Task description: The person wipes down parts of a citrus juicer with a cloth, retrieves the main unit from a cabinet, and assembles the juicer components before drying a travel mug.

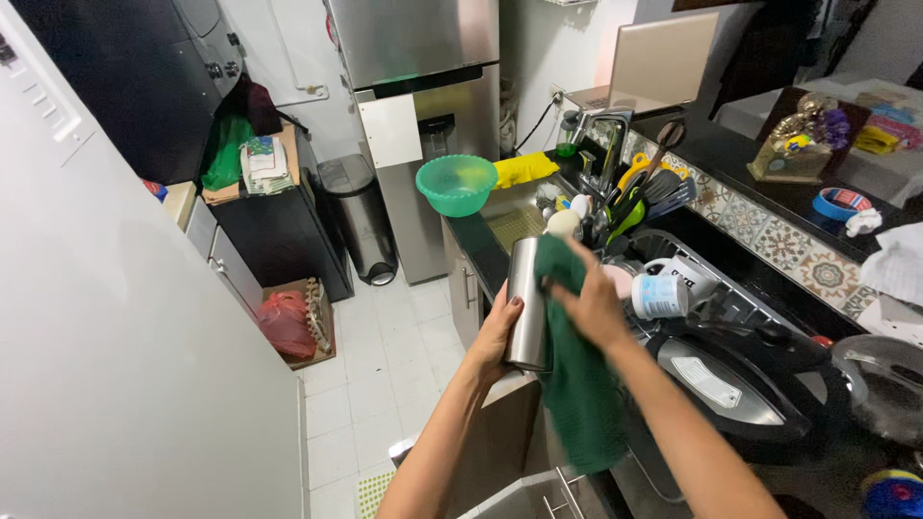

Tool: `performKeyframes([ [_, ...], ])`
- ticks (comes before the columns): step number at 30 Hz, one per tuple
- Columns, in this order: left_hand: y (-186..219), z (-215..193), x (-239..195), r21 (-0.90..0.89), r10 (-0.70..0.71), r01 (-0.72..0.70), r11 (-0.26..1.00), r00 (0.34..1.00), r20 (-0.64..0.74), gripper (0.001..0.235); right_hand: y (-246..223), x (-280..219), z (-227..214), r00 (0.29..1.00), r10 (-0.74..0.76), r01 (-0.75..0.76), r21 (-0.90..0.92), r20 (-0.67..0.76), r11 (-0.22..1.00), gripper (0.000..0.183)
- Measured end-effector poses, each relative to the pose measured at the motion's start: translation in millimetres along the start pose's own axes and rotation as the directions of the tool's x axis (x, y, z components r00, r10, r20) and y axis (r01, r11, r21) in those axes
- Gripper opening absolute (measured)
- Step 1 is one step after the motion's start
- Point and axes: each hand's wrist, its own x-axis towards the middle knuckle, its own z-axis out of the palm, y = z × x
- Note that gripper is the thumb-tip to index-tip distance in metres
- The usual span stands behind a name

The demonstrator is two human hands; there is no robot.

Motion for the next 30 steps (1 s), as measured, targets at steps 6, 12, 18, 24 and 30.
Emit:
performKeyframes([
  [6,2,-8,11,0.120,0.101,-0.096,0.988,0.994,-0.035,0.088,32,27,18,0.969,-0.203,0.213,-0.060,0.140,0.975,0.086],
  [12,-13,-34,24,-0.023,0.146,-0.151,0.988,0.979,-0.142,0.089,-16,-42,14,0.962,-0.070,0.020,0.186,0.265,0.982,0.080],
  [18,-9,-34,19,0.258,0.191,-0.162,0.953,0.977,-0.091,0.087,76,-5,37,0.993,-0.002,0.009,0.055,-0.114,0.998,0.068],
  [24,-7,-17,20,0.411,0.354,-0.302,0.860,0.934,-0.055,0.092,130,-6,75,0.947,0.282,-0.298,-0.093,-0.156,0.950,0.089],
  [30,-16,-27,17,0.423,0.415,-0.335,0.842,0.903,-0.109,0.098,26,-64,59,0.732,0.653,-0.682,0.234,0.196,0.693,0.079],
])
